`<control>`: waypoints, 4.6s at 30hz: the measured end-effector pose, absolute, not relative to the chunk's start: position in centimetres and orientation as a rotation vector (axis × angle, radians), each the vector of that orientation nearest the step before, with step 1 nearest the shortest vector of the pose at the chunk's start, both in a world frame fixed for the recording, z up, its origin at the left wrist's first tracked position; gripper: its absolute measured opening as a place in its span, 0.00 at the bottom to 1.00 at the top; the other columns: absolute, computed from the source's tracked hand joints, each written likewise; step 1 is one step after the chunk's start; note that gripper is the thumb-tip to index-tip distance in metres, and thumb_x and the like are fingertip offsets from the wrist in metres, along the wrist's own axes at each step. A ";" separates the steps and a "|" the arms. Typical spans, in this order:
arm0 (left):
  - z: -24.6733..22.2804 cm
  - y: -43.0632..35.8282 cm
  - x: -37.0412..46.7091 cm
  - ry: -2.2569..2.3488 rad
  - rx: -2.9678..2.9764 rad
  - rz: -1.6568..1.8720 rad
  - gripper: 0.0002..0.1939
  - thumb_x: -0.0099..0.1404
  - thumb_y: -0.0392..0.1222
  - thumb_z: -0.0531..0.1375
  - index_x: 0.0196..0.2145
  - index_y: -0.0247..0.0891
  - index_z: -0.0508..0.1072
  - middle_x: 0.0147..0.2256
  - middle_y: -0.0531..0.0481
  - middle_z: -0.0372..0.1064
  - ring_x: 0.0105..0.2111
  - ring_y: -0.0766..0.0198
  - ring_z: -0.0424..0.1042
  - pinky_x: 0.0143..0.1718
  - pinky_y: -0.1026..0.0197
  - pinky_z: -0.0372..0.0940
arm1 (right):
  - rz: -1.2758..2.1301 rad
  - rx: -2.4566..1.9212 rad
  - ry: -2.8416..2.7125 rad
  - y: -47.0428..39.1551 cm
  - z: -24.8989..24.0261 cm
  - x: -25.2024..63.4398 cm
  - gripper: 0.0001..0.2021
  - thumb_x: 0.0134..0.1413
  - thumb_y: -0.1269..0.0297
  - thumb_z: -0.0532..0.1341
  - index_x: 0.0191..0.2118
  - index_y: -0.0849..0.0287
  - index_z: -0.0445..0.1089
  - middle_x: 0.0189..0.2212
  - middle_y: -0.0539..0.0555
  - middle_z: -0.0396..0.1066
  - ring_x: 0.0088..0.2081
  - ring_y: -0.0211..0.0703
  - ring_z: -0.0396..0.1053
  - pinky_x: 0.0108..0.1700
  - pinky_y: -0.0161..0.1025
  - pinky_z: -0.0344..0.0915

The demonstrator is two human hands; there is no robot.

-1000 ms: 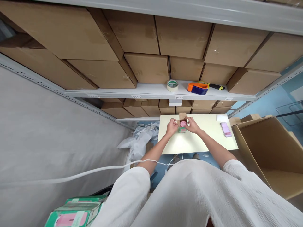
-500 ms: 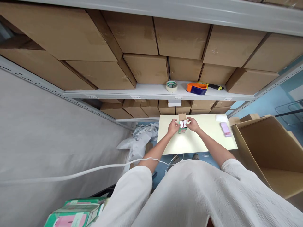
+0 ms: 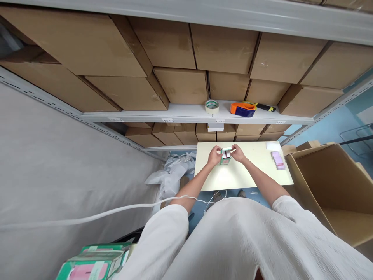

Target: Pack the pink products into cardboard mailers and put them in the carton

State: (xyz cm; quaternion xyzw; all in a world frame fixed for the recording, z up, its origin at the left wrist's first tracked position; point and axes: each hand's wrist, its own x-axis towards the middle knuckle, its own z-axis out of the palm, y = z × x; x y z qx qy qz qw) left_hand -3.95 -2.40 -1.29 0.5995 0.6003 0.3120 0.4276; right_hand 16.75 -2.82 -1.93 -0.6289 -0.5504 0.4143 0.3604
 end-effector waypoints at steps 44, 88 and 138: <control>-0.9 -4.4 -4.7 1.348 1.651 0.779 0.20 0.63 0.31 0.66 0.52 0.42 0.76 0.56 0.45 0.70 0.39 0.63 0.77 0.49 0.55 0.76 | 0.966 -1.556 -1.730 -5.6 0.3 17.2 0.13 0.56 0.69 0.71 0.47 0.54 0.80 0.50 0.56 0.73 0.40 0.43 0.77 0.54 0.50 0.79; 1.6 -2.7 -7.0 1.230 2.219 0.471 0.25 0.59 0.26 0.65 0.50 0.46 0.69 0.58 0.44 0.70 0.63 0.46 0.67 0.67 0.45 0.52 | 0.758 -1.578 -2.069 -5.1 0.7 14.8 0.20 0.53 0.72 0.66 0.52 0.51 0.70 0.65 0.57 0.66 0.48 0.51 0.75 0.47 0.47 0.74; 2.4 -1.9 -13.5 1.391 2.036 0.734 0.23 0.71 0.36 0.59 0.62 0.42 0.73 0.66 0.39 0.67 0.68 0.47 0.65 0.70 0.43 0.61 | 0.421 -1.457 -2.105 0.8 5.9 9.9 0.24 0.70 0.59 0.56 0.67 0.56 0.66 0.68 0.67 0.64 0.68 0.63 0.62 0.69 0.63 0.64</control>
